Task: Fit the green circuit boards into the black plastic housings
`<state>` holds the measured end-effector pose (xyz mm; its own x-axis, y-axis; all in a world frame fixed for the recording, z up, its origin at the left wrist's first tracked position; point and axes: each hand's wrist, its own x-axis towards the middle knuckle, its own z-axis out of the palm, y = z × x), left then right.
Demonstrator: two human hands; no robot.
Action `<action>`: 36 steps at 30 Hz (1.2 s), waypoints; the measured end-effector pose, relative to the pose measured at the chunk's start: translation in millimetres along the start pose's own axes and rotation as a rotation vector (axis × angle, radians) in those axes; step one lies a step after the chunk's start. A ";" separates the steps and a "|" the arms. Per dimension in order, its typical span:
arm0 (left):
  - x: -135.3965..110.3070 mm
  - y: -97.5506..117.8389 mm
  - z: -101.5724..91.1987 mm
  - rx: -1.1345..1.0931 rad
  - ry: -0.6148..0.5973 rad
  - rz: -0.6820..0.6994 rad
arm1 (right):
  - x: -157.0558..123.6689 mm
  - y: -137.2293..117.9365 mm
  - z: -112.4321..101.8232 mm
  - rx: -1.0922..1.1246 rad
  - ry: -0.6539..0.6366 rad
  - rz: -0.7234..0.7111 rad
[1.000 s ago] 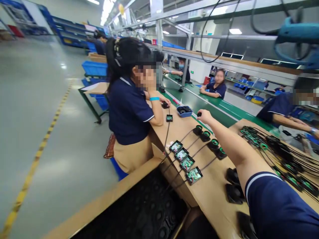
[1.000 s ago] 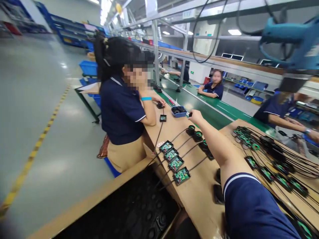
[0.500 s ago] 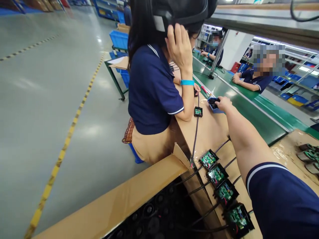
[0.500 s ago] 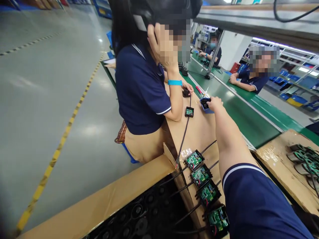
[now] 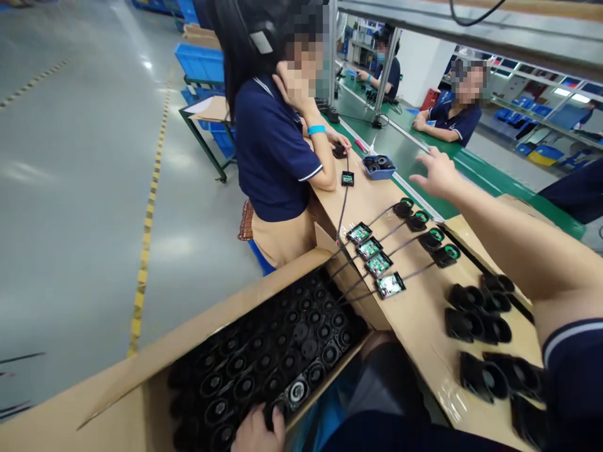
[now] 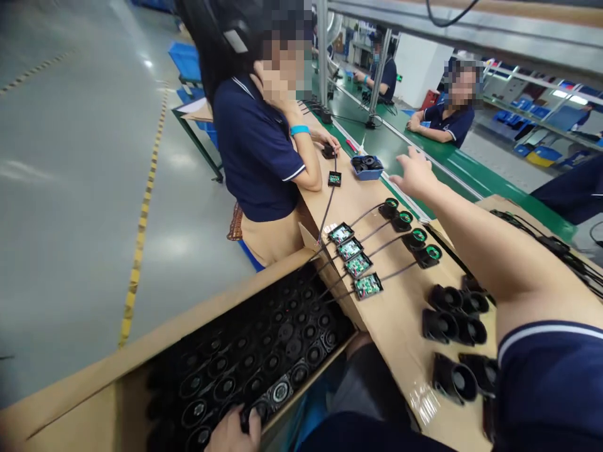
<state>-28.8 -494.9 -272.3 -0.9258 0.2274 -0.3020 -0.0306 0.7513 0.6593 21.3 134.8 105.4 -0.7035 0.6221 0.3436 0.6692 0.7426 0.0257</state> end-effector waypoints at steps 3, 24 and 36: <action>-1.3 -31.5 10.1 0.351 0.021 0.337 | -100.9 13.6 -62.0 0.020 0.044 -0.066; -6.7 -64.6 15.9 0.881 -0.328 0.891 | -669.9 -59.7 -69.3 0.070 -0.283 0.092; 2.2 -67.5 16.0 0.898 -0.429 0.776 | -674.5 -53.5 -66.9 -0.042 -0.420 0.145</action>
<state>-22.8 -535.1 -328.5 -0.3834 0.8524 -0.3556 0.8874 0.4467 0.1142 476.0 -341.1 -65.0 -0.6320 0.7722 -0.0649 0.7711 0.6350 0.0467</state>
